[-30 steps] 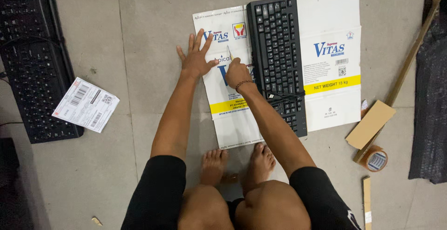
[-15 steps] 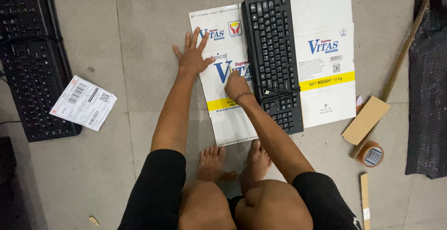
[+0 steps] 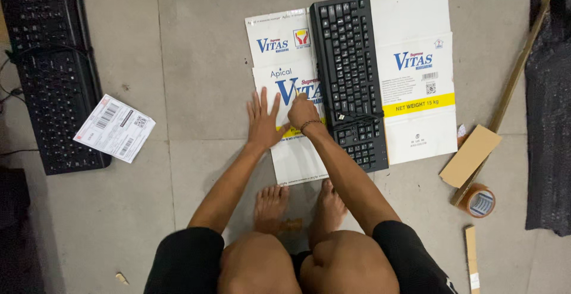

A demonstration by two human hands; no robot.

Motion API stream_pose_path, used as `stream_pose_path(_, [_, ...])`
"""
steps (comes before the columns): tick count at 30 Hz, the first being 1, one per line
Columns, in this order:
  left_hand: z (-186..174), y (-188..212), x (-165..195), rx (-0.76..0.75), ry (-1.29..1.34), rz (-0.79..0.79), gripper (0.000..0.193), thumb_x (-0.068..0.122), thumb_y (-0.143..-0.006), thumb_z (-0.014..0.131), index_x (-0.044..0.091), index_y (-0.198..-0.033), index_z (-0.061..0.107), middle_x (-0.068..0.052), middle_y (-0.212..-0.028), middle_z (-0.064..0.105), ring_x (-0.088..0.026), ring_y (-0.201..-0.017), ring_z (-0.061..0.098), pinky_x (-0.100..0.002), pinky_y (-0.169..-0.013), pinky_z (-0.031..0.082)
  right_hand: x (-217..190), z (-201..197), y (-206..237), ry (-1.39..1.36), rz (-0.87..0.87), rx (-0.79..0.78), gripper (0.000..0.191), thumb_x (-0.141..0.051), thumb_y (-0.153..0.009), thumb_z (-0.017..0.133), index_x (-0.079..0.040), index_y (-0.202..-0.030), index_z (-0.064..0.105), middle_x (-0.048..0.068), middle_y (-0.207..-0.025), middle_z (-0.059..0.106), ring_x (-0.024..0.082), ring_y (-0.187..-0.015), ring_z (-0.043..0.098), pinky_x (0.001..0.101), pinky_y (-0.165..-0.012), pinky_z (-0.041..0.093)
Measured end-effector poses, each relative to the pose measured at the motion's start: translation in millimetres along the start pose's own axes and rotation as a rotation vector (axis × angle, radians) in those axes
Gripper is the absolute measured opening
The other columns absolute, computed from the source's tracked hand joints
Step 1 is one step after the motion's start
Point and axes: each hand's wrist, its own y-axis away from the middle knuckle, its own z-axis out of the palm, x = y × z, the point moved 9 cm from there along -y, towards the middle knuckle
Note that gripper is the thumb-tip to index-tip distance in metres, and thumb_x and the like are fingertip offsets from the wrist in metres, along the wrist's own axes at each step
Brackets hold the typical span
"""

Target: The person packs a computer keyboard for shipment. They cut and fold cardboard sheets around the keyboard using a utility knife, fit the flaps around the item, press the box together, and seal it by wrapping orange packing tape around the finished box.

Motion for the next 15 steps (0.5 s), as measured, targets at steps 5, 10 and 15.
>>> stream_pose_path(5, [-2.9, -13.1, 3.1, 0.043, -0.08, 0.077, 0.107, 0.062, -0.084, 0.075, 0.02, -0.166, 0.021, -0.022, -0.171, 0.001, -0.047, -0.156, 0.003, -0.064, -0.123, 0.013, -11.7, -10.4, -14.0, 0.007, -0.021, -0.018, 0.039, -0.014, -0.089, 0.06, 0.014, -0.115, 0.05, 0.04, -0.106, 0.067, 0.049, -0.103, 0.069, 0.0504, -0.09, 0.058])
stream_pose_path(10, [-12.4, -44.4, 2.9, -0.128, -0.155, 0.033, 0.123, 0.069, -0.07, 0.081, 0.022, -0.162, 0.014, -0.022, -0.169, -0.003, -0.047, -0.155, 0.0, -0.061, -0.123, 0.013, -30.3, -37.1, -31.7, 0.035, -0.028, 0.025, 0.041, -0.012, -0.087, 0.061, 0.015, -0.116, 0.052, 0.041, -0.108, 0.065, 0.049, -0.105, 0.067, 0.0483, -0.092, 0.055])
stream_pose_path(15, [-7.4, -29.6, -10.9, -0.381, -0.253, 0.033, 0.145, 0.064, -0.056, 0.091, 0.028, -0.165, 0.003, -0.016, -0.17, -0.012, -0.04, -0.157, -0.005, -0.064, -0.122, 0.008, -38.5, -36.8, -30.1, 0.035, 0.023, 0.02, 0.045, -0.015, -0.091, 0.059, 0.017, -0.121, 0.05, 0.04, -0.113, 0.064, 0.049, -0.108, 0.067, 0.0485, -0.092, 0.057])
